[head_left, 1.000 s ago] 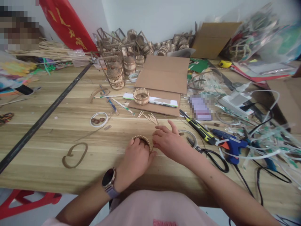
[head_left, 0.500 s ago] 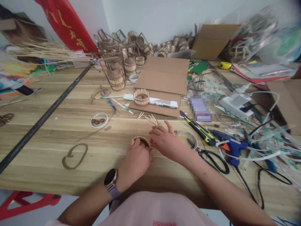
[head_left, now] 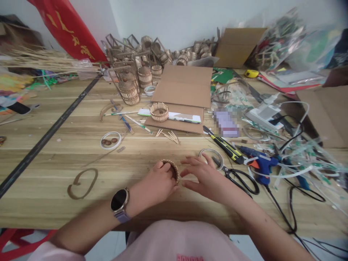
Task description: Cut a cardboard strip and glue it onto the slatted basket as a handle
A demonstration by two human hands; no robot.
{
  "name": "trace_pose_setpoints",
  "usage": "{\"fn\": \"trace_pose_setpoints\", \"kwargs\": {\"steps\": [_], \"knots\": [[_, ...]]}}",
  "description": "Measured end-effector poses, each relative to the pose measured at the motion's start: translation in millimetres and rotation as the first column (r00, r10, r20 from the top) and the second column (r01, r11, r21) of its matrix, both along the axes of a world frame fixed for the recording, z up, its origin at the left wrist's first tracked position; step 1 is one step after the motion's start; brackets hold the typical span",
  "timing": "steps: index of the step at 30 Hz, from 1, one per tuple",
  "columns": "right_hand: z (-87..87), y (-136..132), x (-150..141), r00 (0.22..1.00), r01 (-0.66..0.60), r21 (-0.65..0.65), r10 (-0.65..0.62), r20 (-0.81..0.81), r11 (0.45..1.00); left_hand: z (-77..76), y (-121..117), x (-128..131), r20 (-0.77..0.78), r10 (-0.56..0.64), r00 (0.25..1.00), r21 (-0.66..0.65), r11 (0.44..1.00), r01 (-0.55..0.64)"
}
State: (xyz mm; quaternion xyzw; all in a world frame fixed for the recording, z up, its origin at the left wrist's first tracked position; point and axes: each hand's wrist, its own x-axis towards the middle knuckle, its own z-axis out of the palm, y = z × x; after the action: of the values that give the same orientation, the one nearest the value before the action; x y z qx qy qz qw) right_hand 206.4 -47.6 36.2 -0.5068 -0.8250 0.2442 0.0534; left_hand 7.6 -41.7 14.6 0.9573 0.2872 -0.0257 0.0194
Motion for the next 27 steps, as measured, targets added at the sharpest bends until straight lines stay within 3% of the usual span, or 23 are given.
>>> {"fn": "trace_pose_setpoints", "kwargs": {"steps": [5, 9, 13, 20, 27], "knots": [[-8.3, -0.4, 27.1, 0.992, 0.07, 0.255, -0.093, 0.08, 0.964, -2.1, 2.3, -5.1, -0.018, -0.033, 0.999, 0.01, 0.999, 0.033], [-2.9, -11.7, 43.6, 0.995, 0.035, 0.134, -0.047, 0.088, 0.99, -3.5, 7.0, -13.9, -0.043, 0.016, 0.999, 0.1, 0.995, -0.012], [0.2, -30.0, 37.3, 0.998, 0.06, 0.027, -0.06, 0.02, 0.998, 1.3, 10.2, -21.0, -0.086, 0.033, 0.996, 0.149, 0.989, -0.02], [-4.9, -41.3, 21.2, 0.997, 0.072, 0.024, -0.071, -0.012, 0.997, 6.8, -4.1, -15.5, -0.001, 0.145, 0.989, 0.077, 0.987, -0.144], [-7.2, -25.5, 23.4, 0.994, 0.052, 0.119, -0.063, 0.094, 0.992, -4.2, -10.8, -7.3, 0.083, 0.235, 0.968, -0.029, 0.972, -0.234]]}}
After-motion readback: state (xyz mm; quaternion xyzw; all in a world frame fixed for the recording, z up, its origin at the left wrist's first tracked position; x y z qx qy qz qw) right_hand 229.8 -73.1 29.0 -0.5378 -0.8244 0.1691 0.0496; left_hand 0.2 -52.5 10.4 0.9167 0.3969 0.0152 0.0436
